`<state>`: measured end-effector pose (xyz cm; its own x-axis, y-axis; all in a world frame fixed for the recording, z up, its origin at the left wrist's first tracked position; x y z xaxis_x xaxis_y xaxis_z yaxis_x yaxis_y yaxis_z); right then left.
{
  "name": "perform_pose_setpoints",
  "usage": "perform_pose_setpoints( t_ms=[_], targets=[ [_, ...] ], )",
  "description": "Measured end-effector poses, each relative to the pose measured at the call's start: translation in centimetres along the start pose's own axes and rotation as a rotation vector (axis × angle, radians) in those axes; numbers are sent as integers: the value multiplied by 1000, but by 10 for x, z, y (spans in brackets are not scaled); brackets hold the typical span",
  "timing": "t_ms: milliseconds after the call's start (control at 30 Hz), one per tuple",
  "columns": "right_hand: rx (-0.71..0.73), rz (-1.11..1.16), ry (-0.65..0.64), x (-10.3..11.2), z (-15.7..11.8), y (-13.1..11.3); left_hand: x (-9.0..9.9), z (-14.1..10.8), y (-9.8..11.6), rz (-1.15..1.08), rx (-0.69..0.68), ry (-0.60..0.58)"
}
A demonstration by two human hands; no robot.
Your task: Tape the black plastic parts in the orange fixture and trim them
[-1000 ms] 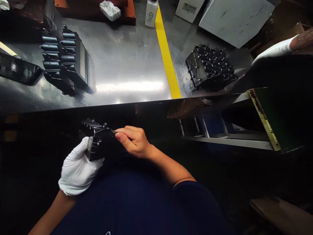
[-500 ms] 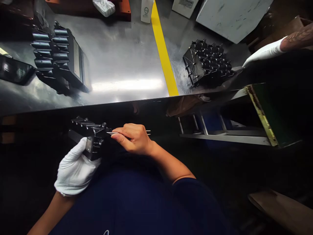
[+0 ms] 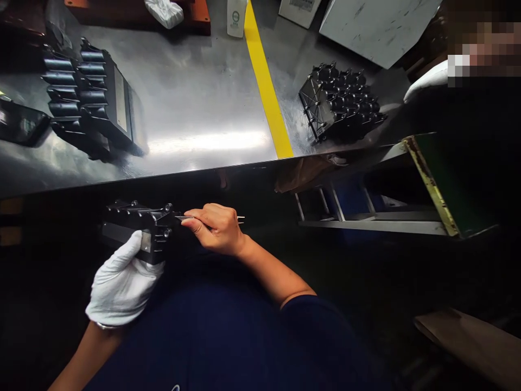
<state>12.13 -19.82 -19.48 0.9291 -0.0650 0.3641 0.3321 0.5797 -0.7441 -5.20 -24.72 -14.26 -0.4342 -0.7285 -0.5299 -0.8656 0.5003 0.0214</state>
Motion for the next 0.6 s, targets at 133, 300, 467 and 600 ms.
perform_pose_setpoints(
  t_ms=[133,300,467,600],
  targets=[
    [-168,-45,128,12,0,14,0,-9,-4,92,5,159],
    [50,67,-34,11,0,-11,-1,2,-1,-15,-41,91],
    [80,37,-110,4,1,-19,-1,8,-3,-94,6,-52],
    [85,35,-92,4,0,-18,-5,7,-7,-22,-3,-78]
  ],
)
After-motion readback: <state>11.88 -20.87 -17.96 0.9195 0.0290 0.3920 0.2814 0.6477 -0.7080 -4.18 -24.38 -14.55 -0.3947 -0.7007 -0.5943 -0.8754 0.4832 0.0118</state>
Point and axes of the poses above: each hand's wrist, its own z-axis towards the middle knuckle, its own x-axis out of the back of the hand, y = z × x, the point moved 2 cm from there along z, towards the middle knuckle, and after that the axes turned 7 degrees about x, right-handed, at the moved point
